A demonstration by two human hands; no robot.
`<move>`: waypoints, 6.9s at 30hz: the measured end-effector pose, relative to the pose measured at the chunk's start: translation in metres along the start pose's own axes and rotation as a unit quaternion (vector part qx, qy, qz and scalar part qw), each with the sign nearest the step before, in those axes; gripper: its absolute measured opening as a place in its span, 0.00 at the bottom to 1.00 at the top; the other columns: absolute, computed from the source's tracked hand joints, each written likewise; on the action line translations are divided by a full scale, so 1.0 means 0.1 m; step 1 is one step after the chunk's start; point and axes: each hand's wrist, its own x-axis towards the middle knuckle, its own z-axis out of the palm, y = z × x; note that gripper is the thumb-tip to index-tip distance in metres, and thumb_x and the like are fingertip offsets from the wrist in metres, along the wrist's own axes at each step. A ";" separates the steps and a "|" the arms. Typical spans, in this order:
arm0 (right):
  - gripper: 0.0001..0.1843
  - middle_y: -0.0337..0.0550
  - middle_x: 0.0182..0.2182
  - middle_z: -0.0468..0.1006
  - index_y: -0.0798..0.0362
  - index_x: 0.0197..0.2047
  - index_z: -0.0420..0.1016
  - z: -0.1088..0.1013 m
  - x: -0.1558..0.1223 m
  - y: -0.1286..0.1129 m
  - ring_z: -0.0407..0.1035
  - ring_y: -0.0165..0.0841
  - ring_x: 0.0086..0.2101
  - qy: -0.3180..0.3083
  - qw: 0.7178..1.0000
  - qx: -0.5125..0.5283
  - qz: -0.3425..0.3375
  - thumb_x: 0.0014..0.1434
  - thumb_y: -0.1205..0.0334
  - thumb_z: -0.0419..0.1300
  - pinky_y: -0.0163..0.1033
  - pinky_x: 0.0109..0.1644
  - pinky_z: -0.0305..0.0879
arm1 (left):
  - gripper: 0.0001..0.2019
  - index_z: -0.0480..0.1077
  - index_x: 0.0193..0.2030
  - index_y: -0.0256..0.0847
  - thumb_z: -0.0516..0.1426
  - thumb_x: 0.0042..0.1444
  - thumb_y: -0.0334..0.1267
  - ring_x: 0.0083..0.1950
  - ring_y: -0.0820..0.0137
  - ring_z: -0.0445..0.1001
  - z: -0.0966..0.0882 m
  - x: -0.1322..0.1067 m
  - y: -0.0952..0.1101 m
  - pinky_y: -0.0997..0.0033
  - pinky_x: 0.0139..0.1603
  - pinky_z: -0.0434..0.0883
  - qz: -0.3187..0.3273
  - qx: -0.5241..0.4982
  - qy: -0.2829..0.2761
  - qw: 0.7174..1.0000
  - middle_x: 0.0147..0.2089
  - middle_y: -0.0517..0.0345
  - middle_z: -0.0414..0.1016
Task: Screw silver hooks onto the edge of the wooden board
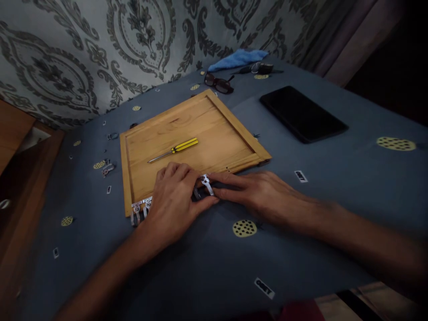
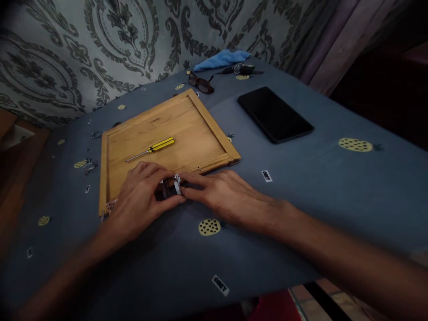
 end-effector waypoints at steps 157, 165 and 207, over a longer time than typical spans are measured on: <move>0.15 0.35 0.26 0.77 0.47 0.30 0.77 -0.21 0.74 -0.13 0.68 0.27 0.17 0.293 0.842 0.405 0.203 0.51 0.48 0.75 0.37 0.21 0.69 | 0.19 0.75 0.45 0.38 0.63 0.59 0.53 0.56 0.52 0.69 0.02 0.00 -0.04 0.53 0.54 0.66 -0.009 -0.019 -0.019 1.000 0.49 0.48 0.76; 0.15 0.35 0.26 0.78 0.47 0.30 0.80 -0.25 0.73 -0.16 0.69 0.27 0.17 0.272 0.838 0.426 0.206 0.47 0.50 0.78 0.36 0.20 0.71 | 0.19 0.75 0.46 0.37 0.63 0.60 0.53 0.57 0.52 0.69 0.01 0.00 -0.03 0.54 0.54 0.67 -0.012 -0.012 -0.024 1.000 0.50 0.48 0.76; 0.14 0.34 0.29 0.79 0.48 0.32 0.75 -0.23 0.73 -0.16 0.63 0.22 0.16 0.332 0.817 0.434 0.185 0.52 0.53 0.75 0.33 0.14 0.63 | 0.20 0.75 0.47 0.37 0.63 0.60 0.53 0.59 0.52 0.68 -0.02 0.02 -0.01 0.54 0.56 0.66 -0.027 -0.009 -0.051 0.998 0.52 0.48 0.75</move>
